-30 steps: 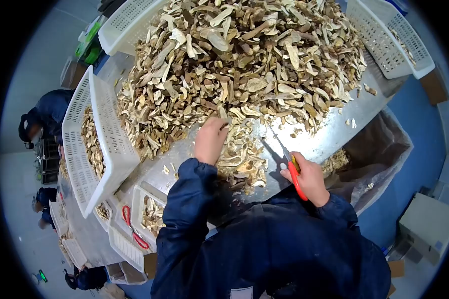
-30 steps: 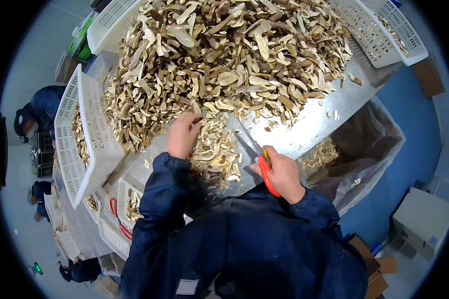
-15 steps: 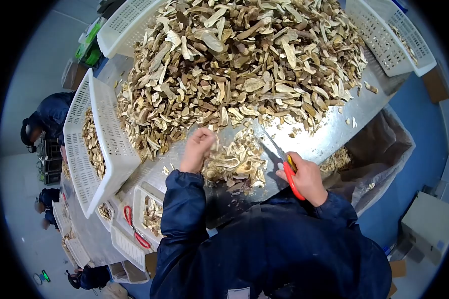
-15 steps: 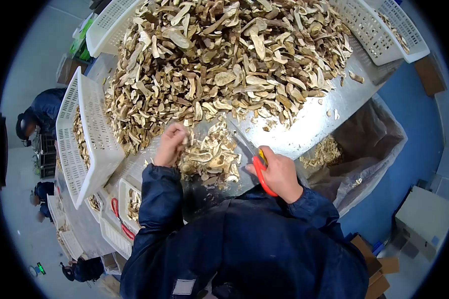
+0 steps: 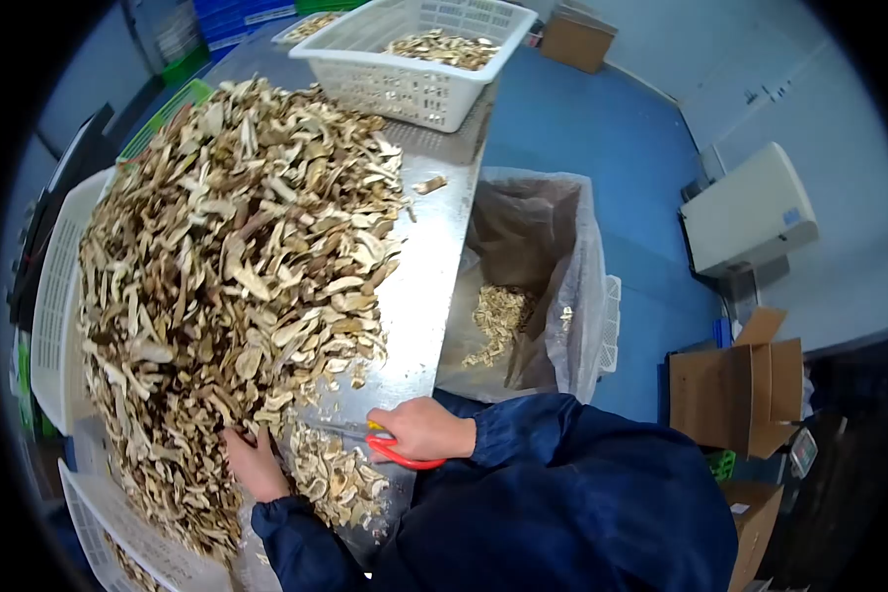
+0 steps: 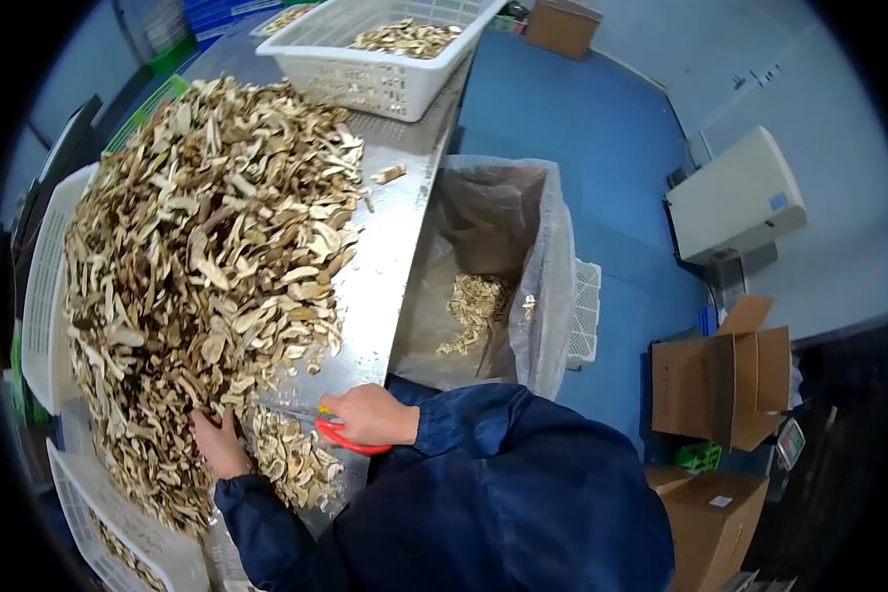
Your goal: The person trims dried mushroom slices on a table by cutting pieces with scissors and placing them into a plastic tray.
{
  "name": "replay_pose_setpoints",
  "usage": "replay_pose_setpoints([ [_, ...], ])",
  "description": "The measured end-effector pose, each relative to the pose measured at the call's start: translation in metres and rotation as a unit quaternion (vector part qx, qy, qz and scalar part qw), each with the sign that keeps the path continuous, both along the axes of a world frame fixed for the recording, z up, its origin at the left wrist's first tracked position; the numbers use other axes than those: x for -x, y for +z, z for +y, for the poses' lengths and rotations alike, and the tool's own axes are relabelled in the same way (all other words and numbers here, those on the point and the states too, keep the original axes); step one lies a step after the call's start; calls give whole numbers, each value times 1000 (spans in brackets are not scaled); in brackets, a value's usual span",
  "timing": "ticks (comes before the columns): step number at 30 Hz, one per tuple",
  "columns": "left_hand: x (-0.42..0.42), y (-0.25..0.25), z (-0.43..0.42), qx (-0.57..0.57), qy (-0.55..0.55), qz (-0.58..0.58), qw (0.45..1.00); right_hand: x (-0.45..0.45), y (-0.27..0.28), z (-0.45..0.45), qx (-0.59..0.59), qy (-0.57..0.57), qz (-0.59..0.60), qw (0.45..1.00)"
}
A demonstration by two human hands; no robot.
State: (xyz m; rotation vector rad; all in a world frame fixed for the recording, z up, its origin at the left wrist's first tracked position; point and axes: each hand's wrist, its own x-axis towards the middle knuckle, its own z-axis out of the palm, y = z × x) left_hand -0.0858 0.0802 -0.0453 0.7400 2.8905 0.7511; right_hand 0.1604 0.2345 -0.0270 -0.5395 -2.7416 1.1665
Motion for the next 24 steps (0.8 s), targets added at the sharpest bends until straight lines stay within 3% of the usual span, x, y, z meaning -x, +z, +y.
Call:
replay_pose_setpoints([
  [5,6,-1,-10,-3,-30,-45,999,3,3,2,24,3,-19,1000],
  [7,12,-2,-18,-49,-64,-116,990,1,3,2,19,-7,-11,1000],
  [9,4,23,-30,-240,-25,-407,881,2,0,0,20,-10,-4,1000],
  [12,-11,38,-44,-460,-43,-592,660,2,0,1,16,-13,-7,1000],
  [17,-36,22,-54,-490,5,-565,664,2,3,6,51,0,-38,998],
  [19,-61,47,-38,-492,17,-622,609,1,-2,4,23,-7,11,1000],
  [20,-58,24,-45,-494,63,-636,589,0,4,8,40,11,-9,999],
  [21,-61,30,-37,-505,16,-626,593,-2,0,6,35,6,37,999],
  [23,-67,54,-29,-451,62,-597,660,-1,14,4,31,-6,21,999],
  [24,-66,55,-29,-459,46,-591,661,0,20,2,49,-1,3,999],
])
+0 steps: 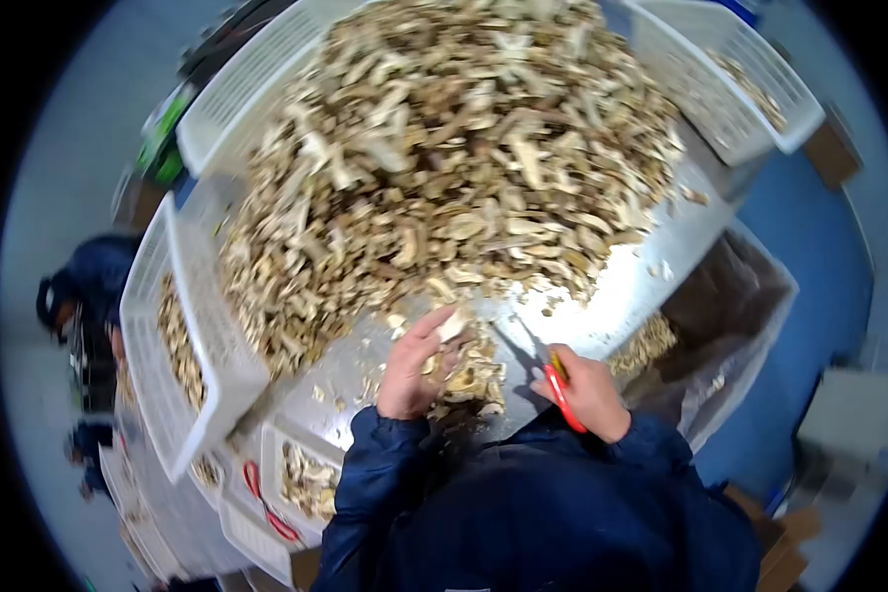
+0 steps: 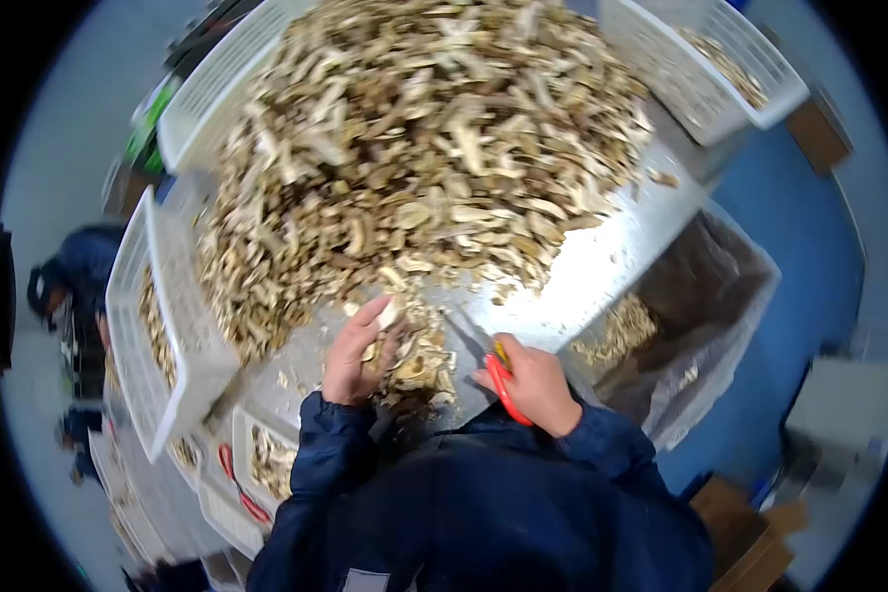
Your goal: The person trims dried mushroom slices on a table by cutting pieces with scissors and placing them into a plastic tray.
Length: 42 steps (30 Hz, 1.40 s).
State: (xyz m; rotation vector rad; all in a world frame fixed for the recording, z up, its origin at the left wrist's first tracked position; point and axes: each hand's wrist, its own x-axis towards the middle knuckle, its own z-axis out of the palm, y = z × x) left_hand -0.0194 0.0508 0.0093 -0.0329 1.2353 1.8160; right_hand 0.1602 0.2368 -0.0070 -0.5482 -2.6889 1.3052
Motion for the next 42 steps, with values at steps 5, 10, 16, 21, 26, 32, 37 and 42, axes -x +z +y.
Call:
replay_pose_setpoints([
  [5,-12,17,0,18,87,57,994,5,22,3,33,64,-18,997],
  [10,-17,14,-7,-3,117,119,986,16,28,-8,40,115,-36,992],
  [16,-27,2,-8,-4,109,122,986,29,41,-18,24,150,-65,986],
  [21,-25,0,-19,-81,77,18,994,33,60,-22,41,184,-121,974],
  [26,-20,-16,-33,-326,90,-249,908,32,51,-25,106,159,-97,977],
  [32,-23,-14,-44,-477,84,-358,798,33,56,-27,69,168,-76,980],
  [37,-26,15,-41,-180,144,-86,969,34,52,-28,34,193,-36,980],
  [42,-35,18,-37,-84,163,45,982,35,46,-28,61,202,-58,976],
])
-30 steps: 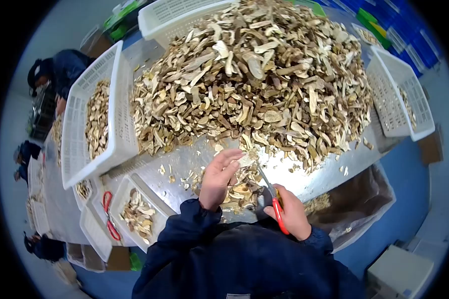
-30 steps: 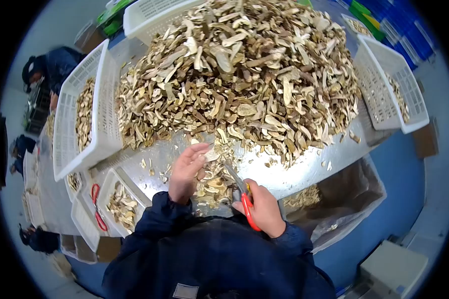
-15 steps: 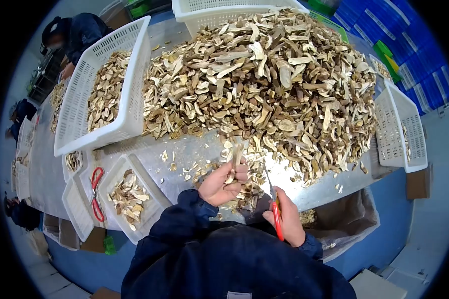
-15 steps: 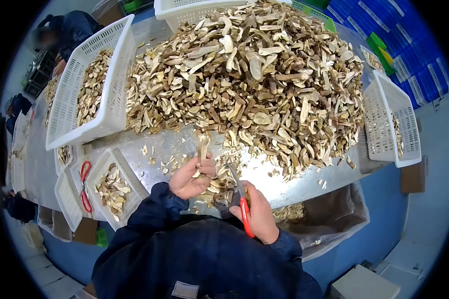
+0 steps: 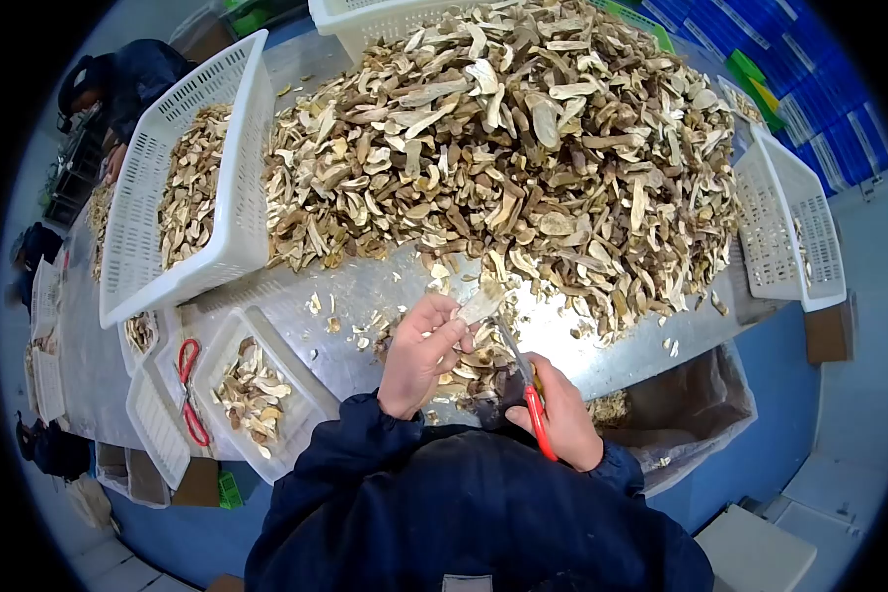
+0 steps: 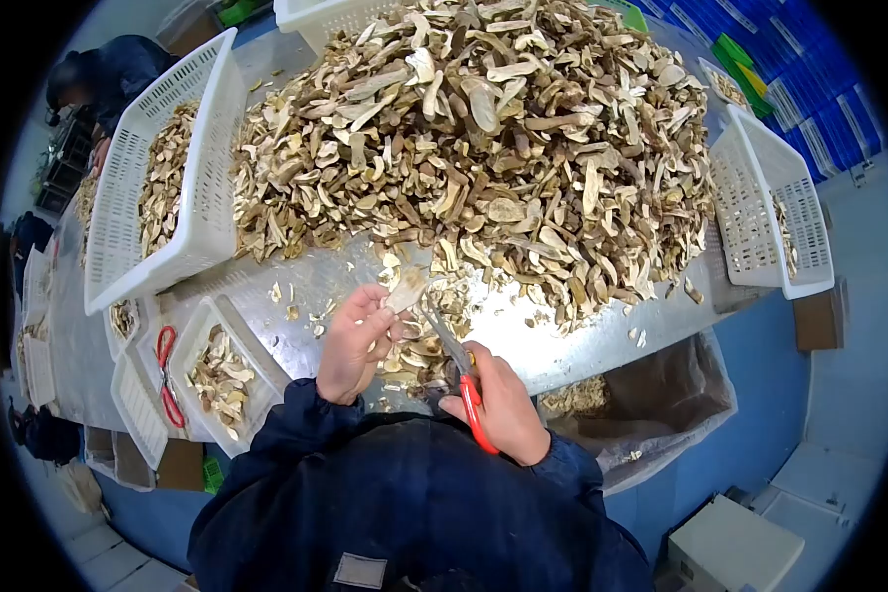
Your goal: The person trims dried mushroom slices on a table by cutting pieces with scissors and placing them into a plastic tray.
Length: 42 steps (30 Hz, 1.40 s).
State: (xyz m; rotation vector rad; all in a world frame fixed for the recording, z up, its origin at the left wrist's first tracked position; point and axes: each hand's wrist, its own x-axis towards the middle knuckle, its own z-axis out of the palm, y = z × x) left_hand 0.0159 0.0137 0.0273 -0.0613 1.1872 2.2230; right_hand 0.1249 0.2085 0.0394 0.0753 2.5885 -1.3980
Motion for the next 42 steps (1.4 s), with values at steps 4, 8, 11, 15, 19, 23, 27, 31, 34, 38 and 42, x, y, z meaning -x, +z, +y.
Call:
replay_pose_setpoints([
  [4,-3,10,11,55,80,-19,995,-3,1,0,-6,9,1,1000],
  [8,-11,6,13,122,-49,28,991,-5,-1,-1,20,21,-11,1000],
  [11,-15,0,15,121,-55,35,991,-5,-3,-4,21,22,-21,999],
  [15,-14,-8,10,101,-63,6,993,-8,-6,-7,11,35,-93,995],
  [19,1,-30,-18,-125,-94,-94,983,-13,-22,-4,50,-3,-61,997],
  [23,25,-48,-62,-240,-47,-23,969,-14,-52,14,380,-156,-177,894],
  [27,48,-13,-48,-49,182,-77,979,-8,-61,16,499,-154,-265,811],
  [31,86,-42,-54,112,61,56,990,-12,-51,11,482,-8,-306,821],
  [34,92,-33,-12,397,9,272,876,-14,-46,6,466,-89,-263,840],
  [38,102,-76,18,546,-4,529,649,-18,-52,20,467,-130,-214,848],
  [42,103,-68,22,518,-71,443,728,-21,-44,23,434,-150,-186,869],
])
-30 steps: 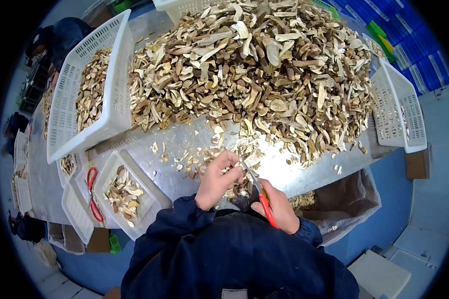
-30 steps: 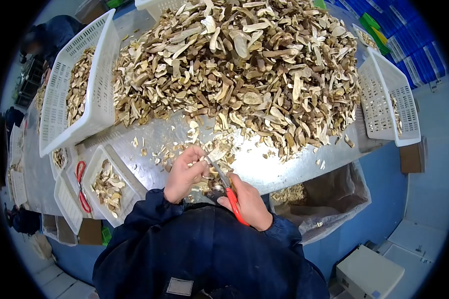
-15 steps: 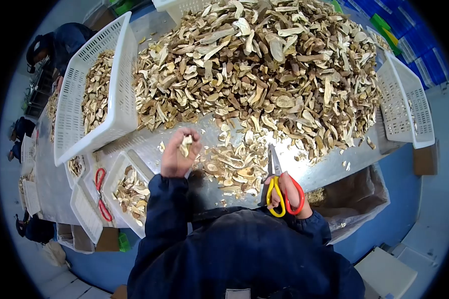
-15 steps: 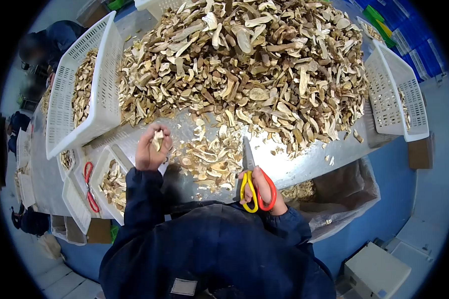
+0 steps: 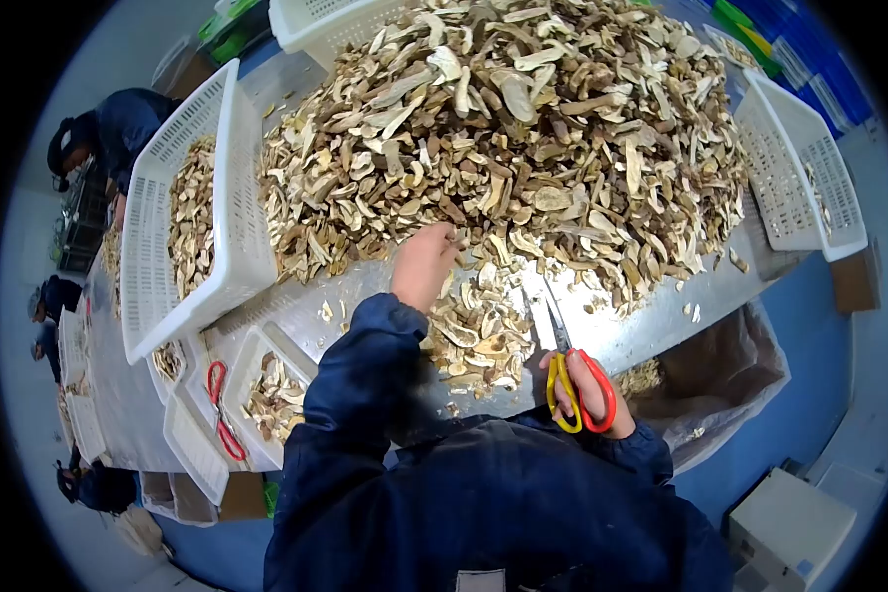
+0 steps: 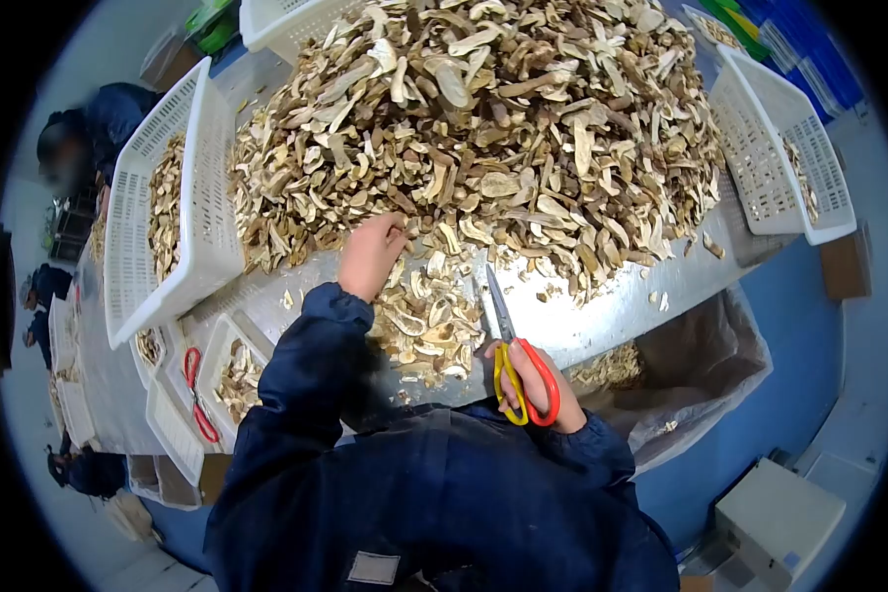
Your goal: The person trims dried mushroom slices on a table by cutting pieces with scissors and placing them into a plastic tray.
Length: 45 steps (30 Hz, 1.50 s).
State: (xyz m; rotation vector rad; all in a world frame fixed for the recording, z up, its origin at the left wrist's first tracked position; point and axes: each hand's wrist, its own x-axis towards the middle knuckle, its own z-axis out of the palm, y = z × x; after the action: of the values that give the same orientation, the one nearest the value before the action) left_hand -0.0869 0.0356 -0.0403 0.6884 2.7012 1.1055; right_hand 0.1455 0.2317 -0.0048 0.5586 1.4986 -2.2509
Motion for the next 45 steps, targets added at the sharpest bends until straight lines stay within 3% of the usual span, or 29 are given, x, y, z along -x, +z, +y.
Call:
replay_pose_setpoints([
  [2,2,-22,-12,-171,-31,-144,974,-1,1,1,-15,4,18,1000],
  [3,-2,-10,-15,-243,-19,-273,931,-1,2,1,-22,8,26,999],
  [5,-19,29,-22,-368,16,-509,778,0,1,1,-65,22,28,997],
  [9,-48,38,-20,-428,14,-533,730,8,13,-1,-278,85,150,945],
  [13,-75,66,-2,-392,55,-489,778,13,26,-3,-341,130,155,918],
  [16,-87,65,4,-388,28,-455,801,16,28,-7,-346,78,134,925],
  [18,-101,68,13,-361,25,-427,829,19,14,-16,-234,-71,170,955],
  [20,-117,67,19,-320,-9,-356,878,27,19,-24,-139,-189,200,951],
  [22,-128,66,24,-282,-56,-231,930,33,30,-24,-100,-205,204,952],
  [32,-143,64,22,-189,-62,-178,964,32,27,-27,-68,-165,130,975],
  [35,-135,57,20,-297,-34,-375,878,32,25,-24,-57,-157,131,977],
  [36,-130,61,14,-282,-39,-439,853,31,24,-23,-53,-153,131,978],
  [40,-130,51,12,-345,-28,-502,792,29,29,-19,-66,-153,138,976],
  [43,-132,50,16,-390,51,-567,724,29,31,-22,-117,-120,189,968],
  [44,-131,47,12,-394,47,-603,692,28,29,-22,-178,-104,214,955],
  [45,-130,48,13,-387,32,-607,693,26,25,-23,-192,-119,210,951],
])
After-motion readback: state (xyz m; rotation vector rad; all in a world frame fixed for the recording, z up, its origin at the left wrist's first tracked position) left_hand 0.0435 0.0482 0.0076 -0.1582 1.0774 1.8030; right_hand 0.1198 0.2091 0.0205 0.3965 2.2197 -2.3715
